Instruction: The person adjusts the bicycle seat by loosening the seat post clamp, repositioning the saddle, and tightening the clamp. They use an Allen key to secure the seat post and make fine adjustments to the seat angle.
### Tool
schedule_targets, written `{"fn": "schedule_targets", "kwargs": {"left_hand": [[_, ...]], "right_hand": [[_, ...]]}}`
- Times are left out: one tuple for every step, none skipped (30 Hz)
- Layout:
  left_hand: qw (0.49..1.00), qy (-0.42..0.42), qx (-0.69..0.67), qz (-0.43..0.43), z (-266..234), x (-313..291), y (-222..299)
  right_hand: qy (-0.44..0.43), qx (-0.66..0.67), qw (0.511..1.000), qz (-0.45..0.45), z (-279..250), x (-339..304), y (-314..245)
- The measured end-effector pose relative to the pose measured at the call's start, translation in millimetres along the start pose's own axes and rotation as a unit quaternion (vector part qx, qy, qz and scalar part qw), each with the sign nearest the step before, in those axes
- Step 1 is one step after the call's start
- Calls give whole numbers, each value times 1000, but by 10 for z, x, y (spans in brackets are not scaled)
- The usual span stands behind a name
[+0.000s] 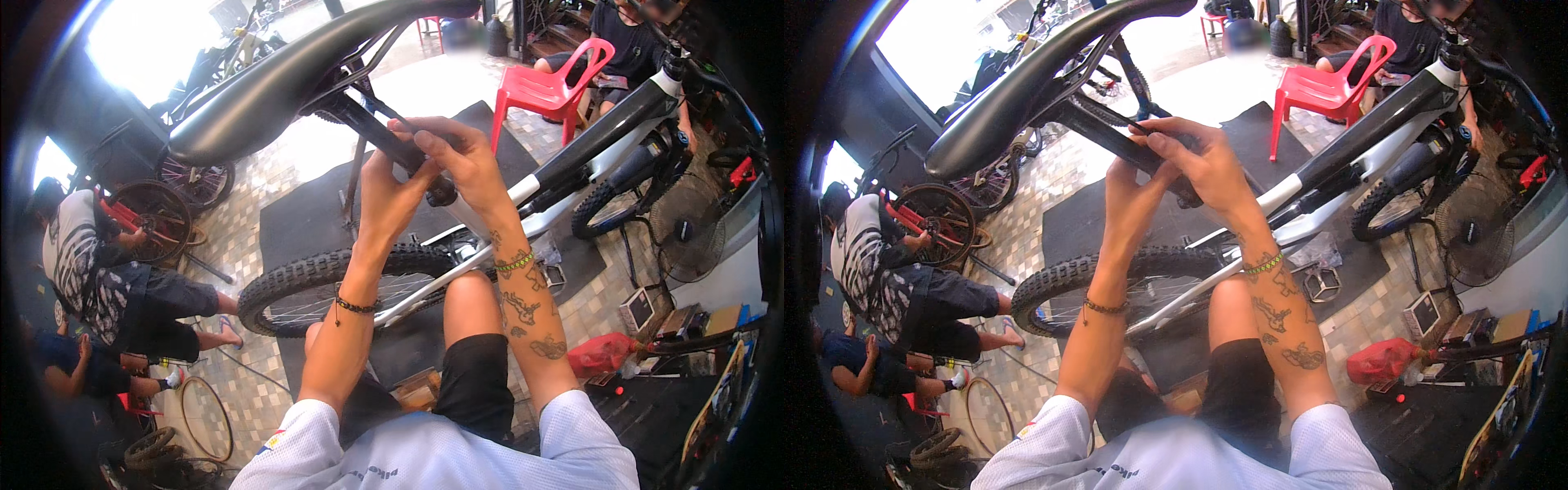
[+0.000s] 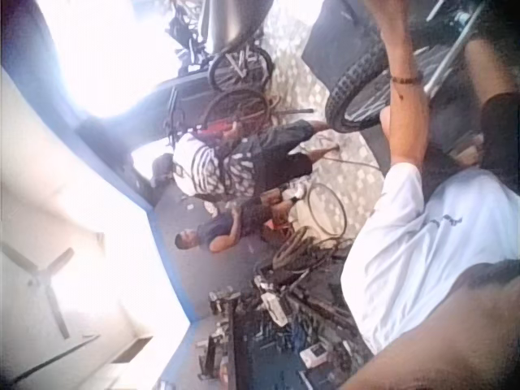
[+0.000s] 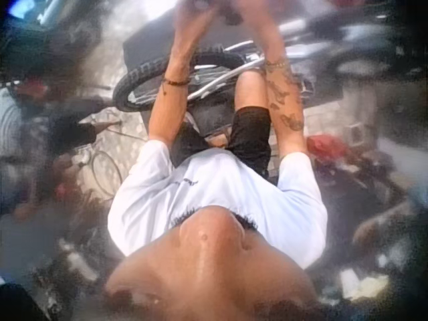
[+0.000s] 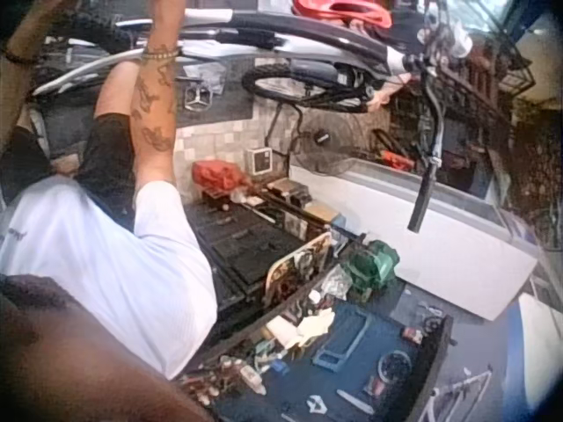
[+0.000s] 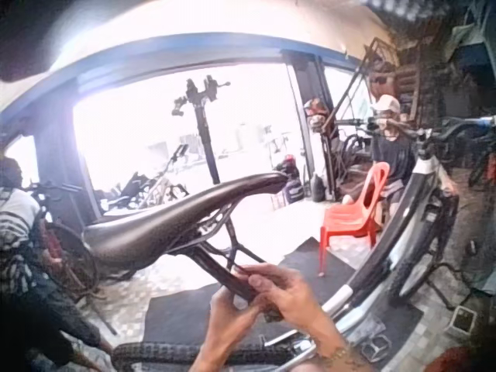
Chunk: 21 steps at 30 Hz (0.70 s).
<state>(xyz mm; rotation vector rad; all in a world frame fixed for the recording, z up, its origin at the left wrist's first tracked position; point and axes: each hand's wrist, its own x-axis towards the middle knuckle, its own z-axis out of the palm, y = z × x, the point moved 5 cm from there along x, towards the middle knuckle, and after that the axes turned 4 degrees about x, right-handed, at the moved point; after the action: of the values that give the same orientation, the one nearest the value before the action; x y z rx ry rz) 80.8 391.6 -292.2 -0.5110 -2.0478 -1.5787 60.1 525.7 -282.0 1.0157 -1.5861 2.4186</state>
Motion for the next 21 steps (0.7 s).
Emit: {"fn": "schedule_targets", "kwargs": {"left_hand": [[1000,6,8,15,-39,-5,32],[999,13,16,30,-84,-11,62],[999,17,22,43,-115,-28,79],[985,39,135,99,-185,-37,164],[981,52,147,118,-278,-48,177],[988,89,88,96,-373,-53,159],[989,125,29,73,-463,-53,140],[988,141,-11,57,-577,-51,141],[985,161,-46,38,-721,-86,199],[982,180,-41,43,-775,-113,293],[980,198,-12,16,-814,-169,363],[981,187,-35,26,-862,-265,486],[982,170,-69,38,-829,-292,555],[983,159,-82,41,-781,-287,586],[983,153,-87,43,-770,-317,639],[984,144,-96,46,-755,-328,663],[987,134,-82,32,-770,-319,645],[990,124,-70,20,-804,-269,621],[992,115,-57,7,-819,-220,607],[990,132,-48,-1,-845,-184,609],[990,132,-40,-3,-872,-147,591]], "right_hand": [[13,-4,1000,7,18,-17,-1],[26,-18,999,4,15,-23,12],[35,-31,999,-10,3,-49,-3],[44,-44,998,-24,-11,-71,-36],[54,-57,996,-38,-31,-87,-48],[51,0,997,-59,-18,-64,-37],[69,-5,996,-52,-17,-111,-18],[88,-11,995,-46,-30,-161,-21],[104,-13,994,-36,30,-223,-11],[147,-83,978,-120,65,-283,-36],[168,-153,959,-171,141,-396,-60],[181,-217,934,-218,295,-556,-93],[198,-288,898,-268,401,-696,-142],[203,-261,909,-254,516,-765,-107],[206,-226,922,-237,661,-806,-55],[191,-247,921,-232,752,-808,23],[186,-134,959,-168,803,-785,153],[176,-20,979,-102,883,-742,264],[163,95,981,-34,968,-711,377],[146,186,971,-30,1015,-652,436],[138,287,948,13,1048,-605,542]]}}
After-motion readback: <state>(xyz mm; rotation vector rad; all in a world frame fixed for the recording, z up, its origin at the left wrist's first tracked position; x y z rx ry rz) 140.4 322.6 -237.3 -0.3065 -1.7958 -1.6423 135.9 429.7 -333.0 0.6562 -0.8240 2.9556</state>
